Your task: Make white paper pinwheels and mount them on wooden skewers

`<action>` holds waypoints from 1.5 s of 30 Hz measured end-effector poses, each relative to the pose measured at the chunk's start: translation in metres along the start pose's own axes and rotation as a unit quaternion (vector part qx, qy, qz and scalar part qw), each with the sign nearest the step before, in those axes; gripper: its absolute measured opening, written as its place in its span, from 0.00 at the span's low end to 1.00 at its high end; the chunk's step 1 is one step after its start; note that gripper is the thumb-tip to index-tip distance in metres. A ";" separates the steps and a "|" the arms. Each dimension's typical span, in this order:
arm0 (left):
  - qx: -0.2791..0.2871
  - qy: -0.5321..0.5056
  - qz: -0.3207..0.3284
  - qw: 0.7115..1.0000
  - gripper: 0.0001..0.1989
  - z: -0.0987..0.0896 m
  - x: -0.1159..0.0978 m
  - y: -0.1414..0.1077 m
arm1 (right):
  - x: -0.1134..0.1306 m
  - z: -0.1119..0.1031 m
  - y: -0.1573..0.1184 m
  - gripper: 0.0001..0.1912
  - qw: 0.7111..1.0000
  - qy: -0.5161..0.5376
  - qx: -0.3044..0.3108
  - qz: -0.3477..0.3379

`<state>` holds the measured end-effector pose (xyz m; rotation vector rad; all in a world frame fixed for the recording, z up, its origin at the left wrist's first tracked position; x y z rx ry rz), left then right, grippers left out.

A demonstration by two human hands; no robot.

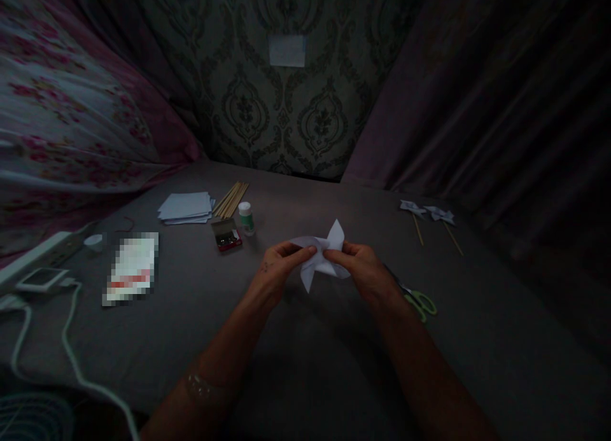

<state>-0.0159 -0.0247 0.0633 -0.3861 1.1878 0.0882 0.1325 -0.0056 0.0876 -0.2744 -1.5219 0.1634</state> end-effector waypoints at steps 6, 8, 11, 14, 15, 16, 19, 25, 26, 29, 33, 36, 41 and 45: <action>-0.033 -0.016 0.021 0.999 0.11 -0.001 0.003 0.003 | 0.002 0.004 -0.002 0.05 0.999 -0.015 -0.009 0.032; -0.045 -0.016 0.018 0.999 0.11 0.000 0.004 0.003 | 0.002 0.004 -0.003 0.05 0.999 -0.017 -0.003 0.036; -0.054 -0.016 0.010 0.998 0.11 0.000 0.004 0.002 | 0.000 0.004 -0.002 0.05 0.999 -0.022 0.006 0.024; -0.046 -0.023 -0.001 0.999 0.11 0.001 0.004 0.001 | -0.001 0.004 -0.002 0.05 1.000 -0.025 0.009 0.014; -0.044 -0.027 -0.005 0.999 0.11 0.001 0.004 0.001 | -0.001 0.004 -0.002 0.05 1.000 -0.022 0.009 0.014; -0.044 -0.030 -0.009 0.999 0.11 0.001 0.005 0.001 | -0.002 0.004 -0.002 0.05 1.000 -0.019 0.008 0.015; -0.055 -0.035 -0.019 0.998 0.12 0.001 0.008 0.002 | -0.003 0.005 -0.002 0.07 1.000 -0.014 0.012 0.012; -0.021 -0.101 -0.087 0.991 0.07 -0.001 -0.001 0.003 | -0.004 -0.006 0.008 0.07 1.000 0.003 -0.013 0.005; -0.001 -0.129 -0.109 0.986 0.09 -0.001 -0.005 0.002 | -0.002 -0.010 0.011 0.06 0.999 0.018 -0.037 0.010; 0.039 -0.189 -0.168 0.967 0.18 -0.002 -0.014 0.001 | 0.004 -0.022 0.021 0.04 0.991 0.063 -0.114 0.019; 0.018 -0.174 -0.197 0.965 0.16 0.000 -0.011 0.003 | 0.009 -0.027 0.028 0.03 0.985 0.084 -0.149 0.030; -0.059 -0.084 -0.120 0.987 0.11 0.001 -0.003 0.004 | 0.008 -0.023 0.027 0.03 0.988 0.084 -0.120 0.054; -0.091 -0.024 -0.035 0.995 0.14 0.003 0.002 0.003 | 0.002 -0.014 0.022 0.03 0.991 0.093 -0.066 0.070; -0.030 -0.033 -0.066 0.997 0.15 0.007 0.006 -0.001 | -0.004 -0.006 0.017 0.03 0.993 0.086 -0.031 0.070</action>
Point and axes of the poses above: each hand's wrist, its own y-axis towards the middle knuckle, its own z-axis out of the palm, x = y × z, the point moved 1 cm from there along y, towards the middle knuckle, and after that the axes turned 12 degrees about -x, right-handed, at the moved point
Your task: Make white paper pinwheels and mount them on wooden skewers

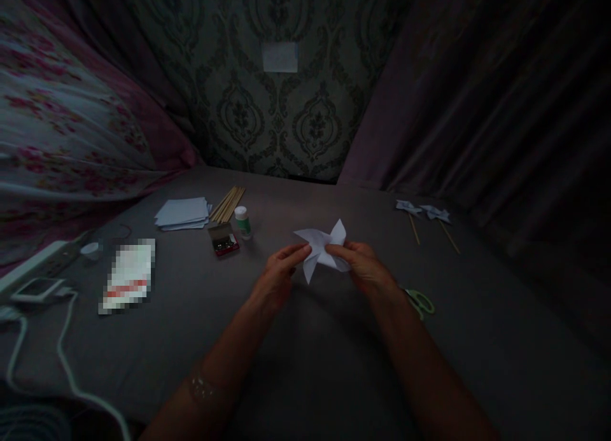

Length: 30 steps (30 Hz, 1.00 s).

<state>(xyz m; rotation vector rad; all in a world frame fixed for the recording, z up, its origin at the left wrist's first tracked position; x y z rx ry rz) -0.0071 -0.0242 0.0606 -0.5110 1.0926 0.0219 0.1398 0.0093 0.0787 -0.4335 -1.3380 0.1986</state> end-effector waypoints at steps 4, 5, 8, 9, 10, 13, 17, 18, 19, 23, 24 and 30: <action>0.036 -0.026 -0.009 0.999 0.14 0.002 0.007 0.000 | -0.005 0.005 -0.003 0.03 0.999 -0.032 0.020 -0.005; 0.033 -0.027 -0.010 0.999 0.13 0.002 0.008 0.000 | -0.006 0.006 -0.003 0.03 0.999 -0.038 0.023 -0.008; 0.023 -0.024 -0.016 0.999 0.10 0.001 0.009 0.002 | -0.009 0.008 -0.003 0.05 0.998 -0.051 0.027 -0.011; 0.023 -0.023 -0.017 0.999 0.09 0.001 0.009 0.003 | -0.010 0.009 -0.003 0.05 0.998 -0.052 0.029 -0.012; 0.021 -0.021 -0.016 0.999 0.09 0.000 0.009 0.003 | -0.011 0.009 -0.003 0.05 0.998 -0.054 0.030 -0.013; 0.008 -0.001 -0.012 1.000 0.08 0.000 0.008 0.002 | -0.012 0.010 -0.004 0.05 0.997 -0.061 0.032 -0.024; -0.019 0.046 -0.010 0.999 0.05 -0.001 0.008 0.003 | -0.013 0.011 -0.003 0.06 0.997 -0.074 0.023 -0.028; -0.024 0.058 -0.009 0.998 0.04 -0.002 0.008 0.004 | -0.014 0.011 -0.003 0.06 0.996 -0.077 0.020 -0.030; -0.026 0.070 -0.008 0.997 0.03 -0.002 0.008 0.004 | -0.015 0.011 -0.002 0.06 0.996 -0.080 0.016 -0.033; -0.031 0.119 -0.007 0.992 0.03 -0.006 0.007 0.007 | -0.021 0.012 0.000 0.05 0.993 -0.102 0.007 -0.057; -0.034 0.132 -0.010 0.991 0.03 -0.007 0.007 0.008 | -0.022 0.012 0.001 0.04 0.992 -0.107 0.006 -0.061; -0.024 0.156 -0.041 0.987 0.05 -0.010 0.008 0.012 | -0.024 0.012 0.002 0.06 0.993 -0.108 0.039 -0.027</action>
Point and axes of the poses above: each hand's wrist, its own y-axis towards the middle knuckle, its own z-axis out of the palm, x = y × z, the point moved 1 cm from there along y, towards the middle knuckle, and after that the axes turned 12 degrees about -x, right-handed, at the moved point
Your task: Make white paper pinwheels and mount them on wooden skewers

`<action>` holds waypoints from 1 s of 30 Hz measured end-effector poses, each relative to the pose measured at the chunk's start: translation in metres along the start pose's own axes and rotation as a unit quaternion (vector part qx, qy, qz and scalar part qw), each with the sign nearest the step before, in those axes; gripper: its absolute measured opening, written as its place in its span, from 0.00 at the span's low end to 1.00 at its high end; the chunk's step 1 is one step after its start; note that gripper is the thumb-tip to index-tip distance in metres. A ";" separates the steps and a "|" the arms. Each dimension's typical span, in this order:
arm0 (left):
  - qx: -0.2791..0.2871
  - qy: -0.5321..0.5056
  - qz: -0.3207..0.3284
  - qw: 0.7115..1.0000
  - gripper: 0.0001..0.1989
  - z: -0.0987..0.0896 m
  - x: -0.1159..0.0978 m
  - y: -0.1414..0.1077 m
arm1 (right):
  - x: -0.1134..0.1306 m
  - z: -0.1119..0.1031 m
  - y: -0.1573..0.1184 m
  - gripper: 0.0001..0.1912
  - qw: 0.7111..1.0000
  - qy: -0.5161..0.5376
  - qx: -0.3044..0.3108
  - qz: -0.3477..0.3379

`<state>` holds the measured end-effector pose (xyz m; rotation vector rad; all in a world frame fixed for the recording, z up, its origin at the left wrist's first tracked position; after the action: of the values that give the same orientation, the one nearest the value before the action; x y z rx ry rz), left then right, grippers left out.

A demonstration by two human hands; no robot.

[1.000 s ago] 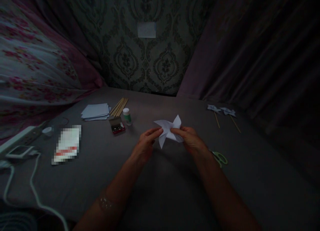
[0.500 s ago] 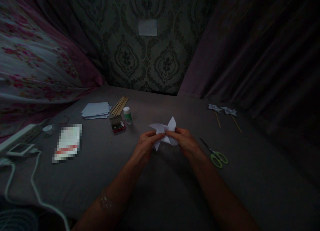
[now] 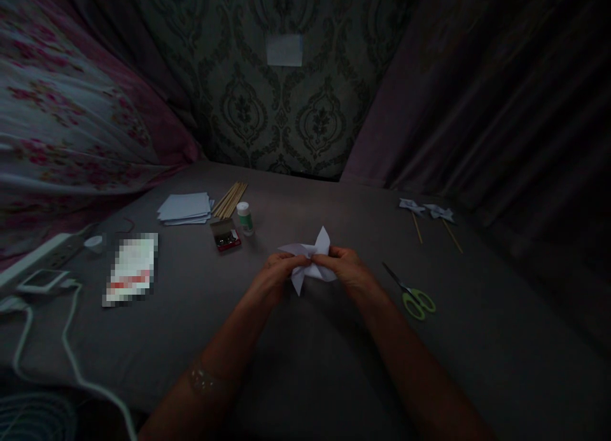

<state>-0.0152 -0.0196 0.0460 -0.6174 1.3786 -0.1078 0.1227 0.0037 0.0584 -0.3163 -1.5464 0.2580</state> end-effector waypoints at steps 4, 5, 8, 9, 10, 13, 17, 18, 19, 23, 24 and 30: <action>0.041 -0.082 -0.022 0.996 0.05 0.001 0.003 0.002 | 0.001 -0.001 0.001 0.05 0.999 0.000 0.016 0.029; 0.047 -0.101 -0.026 0.993 0.06 0.001 0.004 0.003 | 0.001 -0.002 0.001 0.04 0.999 0.000 0.017 0.035; 0.045 -0.100 -0.029 0.994 0.06 0.001 0.005 0.003 | 0.000 -0.002 0.002 0.03 0.999 -0.006 0.022 0.042; 0.041 -0.091 -0.030 0.995 0.06 0.001 0.005 0.003 | 0.000 -0.002 0.002 0.03 0.999 -0.008 0.022 0.042; 0.040 -0.087 -0.034 0.995 0.05 0.001 0.005 0.003 | 0.000 -0.002 0.002 0.04 0.999 -0.008 0.024 0.041; 0.048 -0.119 -0.063 0.990 0.07 0.000 0.006 0.004 | 0.001 -0.002 0.001 0.04 0.999 -0.003 0.031 0.041; 0.062 -0.129 -0.075 0.987 0.08 0.000 0.005 0.004 | 0.002 -0.001 0.000 0.06 0.998 0.009 0.040 0.050; 0.059 -0.116 -0.070 0.989 0.07 0.000 0.004 0.004 | 0.002 0.000 0.000 0.06 0.998 0.014 0.042 0.053; 0.054 -0.104 -0.064 0.991 0.07 0.000 0.004 0.005 | 0.002 0.000 0.000 0.07 0.997 0.020 0.043 0.056; 0.043 -0.093 -0.055 0.993 0.07 0.001 0.003 0.006 | 0.001 0.001 -0.001 0.08 0.996 0.034 0.050 0.061; 0.045 -0.100 -0.056 0.992 0.07 0.001 0.003 0.006 | 0.001 0.002 -0.001 0.08 0.997 0.032 0.045 0.057; 0.089 -0.199 -0.118 0.969 0.07 0.000 -0.005 0.002 | 0.006 -0.003 0.000 0.14 0.999 0.037 0.025 0.013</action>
<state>-0.0169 -0.0162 0.0496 -0.6113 0.8944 -0.2802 0.1262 0.0059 0.0643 -0.3039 -1.4620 0.3008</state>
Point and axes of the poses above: each hand's wrist, its own y-axis towards the middle knuckle, its own z-axis out of the palm, x = y × z, the point moved 1 cm from there along y, towards the middle knuckle, and after that the axes turned 12 degrees about -x, right-handed, at the moved point
